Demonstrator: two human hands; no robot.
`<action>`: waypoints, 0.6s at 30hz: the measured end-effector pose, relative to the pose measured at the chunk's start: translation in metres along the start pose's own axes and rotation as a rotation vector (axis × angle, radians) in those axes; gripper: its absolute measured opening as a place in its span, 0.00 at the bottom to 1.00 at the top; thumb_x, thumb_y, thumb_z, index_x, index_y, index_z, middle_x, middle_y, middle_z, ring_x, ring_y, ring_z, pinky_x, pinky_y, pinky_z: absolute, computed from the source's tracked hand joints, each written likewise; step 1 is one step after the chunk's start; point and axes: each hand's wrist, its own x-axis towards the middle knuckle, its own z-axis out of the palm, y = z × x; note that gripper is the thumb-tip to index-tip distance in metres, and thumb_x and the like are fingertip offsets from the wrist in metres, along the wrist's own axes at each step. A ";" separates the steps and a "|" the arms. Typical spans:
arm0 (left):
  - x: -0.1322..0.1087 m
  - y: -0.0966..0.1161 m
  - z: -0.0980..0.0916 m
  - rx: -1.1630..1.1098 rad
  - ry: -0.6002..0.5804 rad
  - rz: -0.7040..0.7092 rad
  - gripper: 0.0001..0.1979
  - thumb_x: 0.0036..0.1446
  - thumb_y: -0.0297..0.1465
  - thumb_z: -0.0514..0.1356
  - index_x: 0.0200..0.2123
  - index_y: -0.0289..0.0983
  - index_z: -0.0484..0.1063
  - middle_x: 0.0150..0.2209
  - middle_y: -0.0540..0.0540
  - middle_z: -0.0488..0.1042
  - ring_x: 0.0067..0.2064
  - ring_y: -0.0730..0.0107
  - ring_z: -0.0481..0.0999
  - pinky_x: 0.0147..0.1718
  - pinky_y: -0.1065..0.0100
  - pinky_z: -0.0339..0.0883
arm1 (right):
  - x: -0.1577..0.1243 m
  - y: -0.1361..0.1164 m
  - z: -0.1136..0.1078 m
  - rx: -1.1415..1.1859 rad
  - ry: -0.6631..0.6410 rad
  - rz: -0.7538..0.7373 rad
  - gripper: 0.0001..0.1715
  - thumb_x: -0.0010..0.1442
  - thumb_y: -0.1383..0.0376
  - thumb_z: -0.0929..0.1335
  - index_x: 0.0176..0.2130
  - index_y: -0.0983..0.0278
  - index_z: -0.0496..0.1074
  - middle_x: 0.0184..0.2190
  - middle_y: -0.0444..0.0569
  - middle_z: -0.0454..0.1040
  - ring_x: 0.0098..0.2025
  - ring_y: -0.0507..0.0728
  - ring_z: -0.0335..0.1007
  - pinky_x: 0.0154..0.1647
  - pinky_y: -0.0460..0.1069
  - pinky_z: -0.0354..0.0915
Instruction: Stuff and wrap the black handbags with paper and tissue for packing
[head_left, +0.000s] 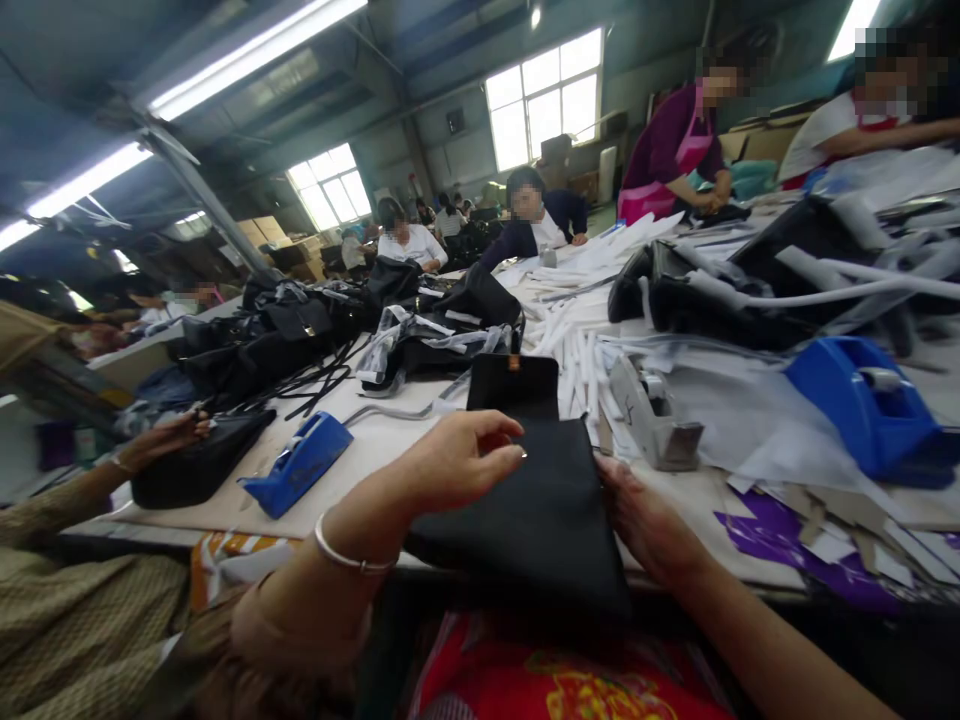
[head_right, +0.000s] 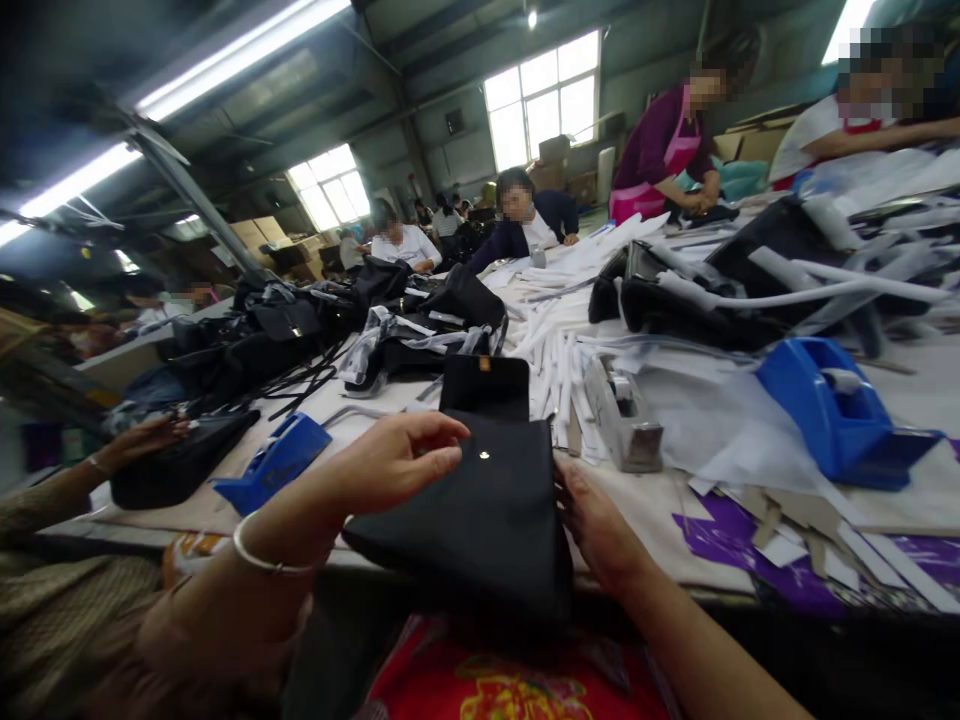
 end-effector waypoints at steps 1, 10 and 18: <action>0.007 -0.016 0.003 0.048 0.081 -0.002 0.17 0.57 0.39 0.59 0.45 0.37 0.77 0.39 0.44 0.81 0.40 0.63 0.79 0.41 0.66 0.72 | -0.004 -0.003 -0.006 -0.012 0.022 -0.016 0.30 0.64 0.45 0.64 0.58 0.57 0.70 0.60 0.50 0.71 0.62 0.64 0.66 0.65 0.60 0.58; -0.018 -0.146 0.038 -0.448 0.135 -0.403 0.30 0.58 0.53 0.55 0.45 0.31 0.78 0.46 0.36 0.80 0.49 0.50 0.77 0.50 0.55 0.68 | -0.007 -0.005 -0.014 0.011 -0.006 0.034 0.29 0.63 0.52 0.67 0.61 0.59 0.66 0.56 0.53 0.75 0.54 0.65 0.74 0.57 0.60 0.67; -0.093 -0.112 0.047 -0.731 0.043 -0.352 0.29 0.53 0.45 0.66 0.55 0.36 0.73 0.53 0.42 0.78 0.54 0.51 0.74 0.52 0.60 0.68 | -0.004 -0.006 -0.001 -0.187 -0.111 0.083 0.32 0.64 0.46 0.63 0.61 0.58 0.67 0.56 0.53 0.74 0.54 0.67 0.73 0.53 0.59 0.70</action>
